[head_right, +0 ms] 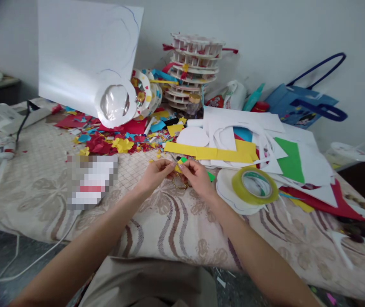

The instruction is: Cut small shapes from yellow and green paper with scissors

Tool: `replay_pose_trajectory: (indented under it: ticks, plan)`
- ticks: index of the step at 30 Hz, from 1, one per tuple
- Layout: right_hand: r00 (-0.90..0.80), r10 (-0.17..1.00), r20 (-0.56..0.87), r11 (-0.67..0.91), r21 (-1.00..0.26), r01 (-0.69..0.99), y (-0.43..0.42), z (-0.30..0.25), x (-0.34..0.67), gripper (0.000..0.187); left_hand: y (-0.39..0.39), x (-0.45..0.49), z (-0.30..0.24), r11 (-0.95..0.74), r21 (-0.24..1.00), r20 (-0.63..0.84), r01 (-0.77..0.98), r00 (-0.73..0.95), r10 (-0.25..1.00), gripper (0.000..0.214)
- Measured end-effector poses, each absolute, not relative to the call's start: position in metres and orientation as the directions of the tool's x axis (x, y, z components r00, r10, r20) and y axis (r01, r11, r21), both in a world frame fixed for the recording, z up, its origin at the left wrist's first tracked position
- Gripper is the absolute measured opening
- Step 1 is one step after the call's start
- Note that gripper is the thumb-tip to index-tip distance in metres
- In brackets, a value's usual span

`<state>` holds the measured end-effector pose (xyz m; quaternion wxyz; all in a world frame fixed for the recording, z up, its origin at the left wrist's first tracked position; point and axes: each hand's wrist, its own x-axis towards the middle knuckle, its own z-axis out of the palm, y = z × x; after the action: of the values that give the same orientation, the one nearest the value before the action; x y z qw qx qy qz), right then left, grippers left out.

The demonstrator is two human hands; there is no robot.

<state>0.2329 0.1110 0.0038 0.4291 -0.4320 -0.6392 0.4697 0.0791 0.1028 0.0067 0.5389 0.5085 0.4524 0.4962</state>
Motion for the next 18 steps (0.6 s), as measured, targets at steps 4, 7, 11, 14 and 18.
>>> replay_pose_trajectory:
  ticks: [4, 7, 11, 14, 18]
  plan:
    - [-0.279, 0.954, 0.109, 0.140, -0.986, 0.094, 0.1087, 0.0041, 0.2321, 0.024, 0.1029, 0.0785, 0.0063, -0.009, 0.996, 0.018, -0.087, 0.100, 0.995, 0.025]
    - [-0.290, 0.953, 0.083, 0.086, -0.996, -0.003, 0.1097, 0.0022, 0.2320, 0.021, 0.1037, 0.0771, 0.0064, -0.003, 0.994, 0.015, -0.111, 0.111, 0.994, 0.027]
    - [-0.293, 0.955, 0.046, 0.035, -0.999, -0.042, 0.1113, -0.0008, 0.2325, 0.023, 0.1035, 0.0767, 0.0073, 0.030, 0.991, -0.010, -0.127, 0.153, 0.988, 0.030]
    - [-0.268, 0.961, 0.063, 0.067, -0.998, 0.006, 0.1109, 0.0002, 0.2322, 0.024, 0.1032, 0.0766, 0.0074, 0.061, 0.989, -0.041, -0.131, 0.157, 0.987, 0.032]
    - [-0.247, 0.962, 0.114, 0.138, -0.987, 0.081, 0.1087, 0.0044, 0.2310, 0.025, 0.1041, 0.0754, 0.0062, 0.081, 0.990, -0.062, -0.116, 0.155, 0.986, 0.034]
